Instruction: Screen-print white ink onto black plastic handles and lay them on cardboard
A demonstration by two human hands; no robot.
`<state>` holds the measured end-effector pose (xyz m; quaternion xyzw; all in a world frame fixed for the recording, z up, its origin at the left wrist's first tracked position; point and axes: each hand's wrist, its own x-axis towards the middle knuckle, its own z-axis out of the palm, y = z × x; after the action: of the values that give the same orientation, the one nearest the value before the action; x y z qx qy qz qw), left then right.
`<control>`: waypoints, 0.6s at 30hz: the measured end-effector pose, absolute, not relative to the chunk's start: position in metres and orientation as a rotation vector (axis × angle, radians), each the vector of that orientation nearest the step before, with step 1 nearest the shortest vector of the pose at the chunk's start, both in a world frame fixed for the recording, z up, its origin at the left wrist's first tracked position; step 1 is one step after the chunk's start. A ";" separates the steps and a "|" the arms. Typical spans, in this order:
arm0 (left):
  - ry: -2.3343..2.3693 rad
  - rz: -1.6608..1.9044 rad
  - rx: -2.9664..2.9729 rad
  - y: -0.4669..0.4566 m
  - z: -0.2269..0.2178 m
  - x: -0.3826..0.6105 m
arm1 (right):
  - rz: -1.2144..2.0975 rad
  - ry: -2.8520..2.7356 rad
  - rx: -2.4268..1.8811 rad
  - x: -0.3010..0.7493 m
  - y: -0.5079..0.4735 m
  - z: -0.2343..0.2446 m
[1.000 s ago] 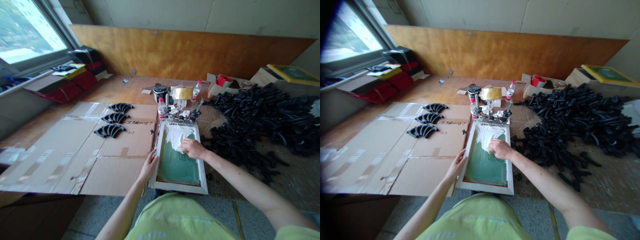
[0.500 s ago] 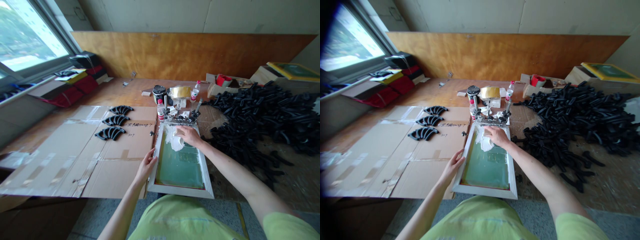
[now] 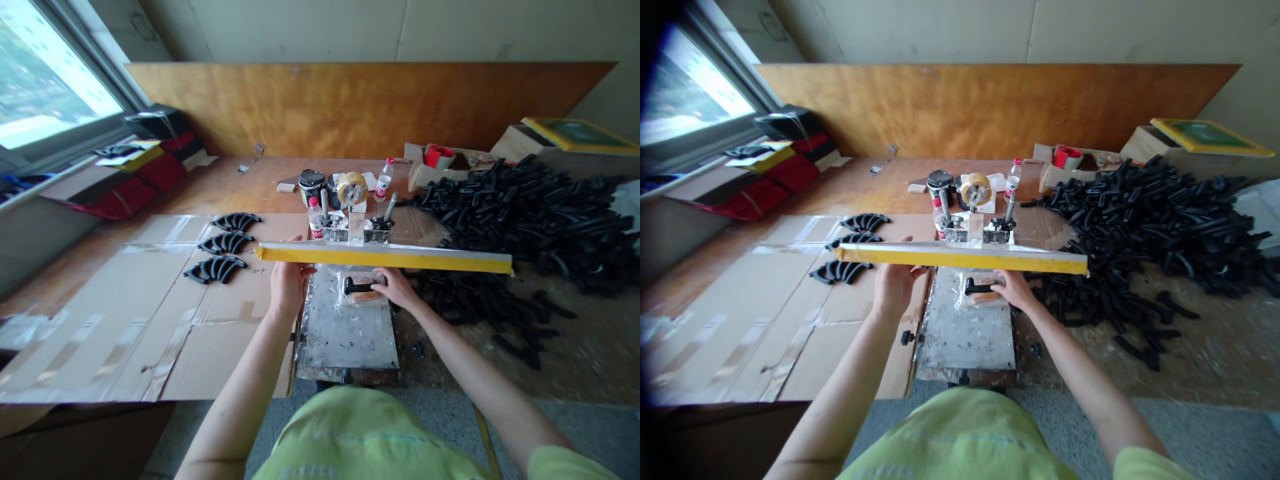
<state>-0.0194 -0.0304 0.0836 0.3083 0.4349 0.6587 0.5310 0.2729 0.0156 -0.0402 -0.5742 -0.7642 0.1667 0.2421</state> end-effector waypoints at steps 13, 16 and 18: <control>1.682 0.732 0.744 -0.118 -0.061 -0.055 | 0.209 -2.256 -1.541 0.242 -0.075 -0.044; 1.930 0.364 0.990 -0.120 -0.080 -0.121 | 0.116 -2.040 -2.196 0.305 -0.051 -0.065; 2.000 0.202 1.106 -0.125 -0.090 -0.148 | 0.141 -2.020 -2.399 0.327 -0.040 -0.076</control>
<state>-0.1476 -0.1250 -0.0901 0.4395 0.7947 0.0801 0.4110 0.3269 -0.0400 -0.0764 -0.7643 -0.6434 0.0448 0.0011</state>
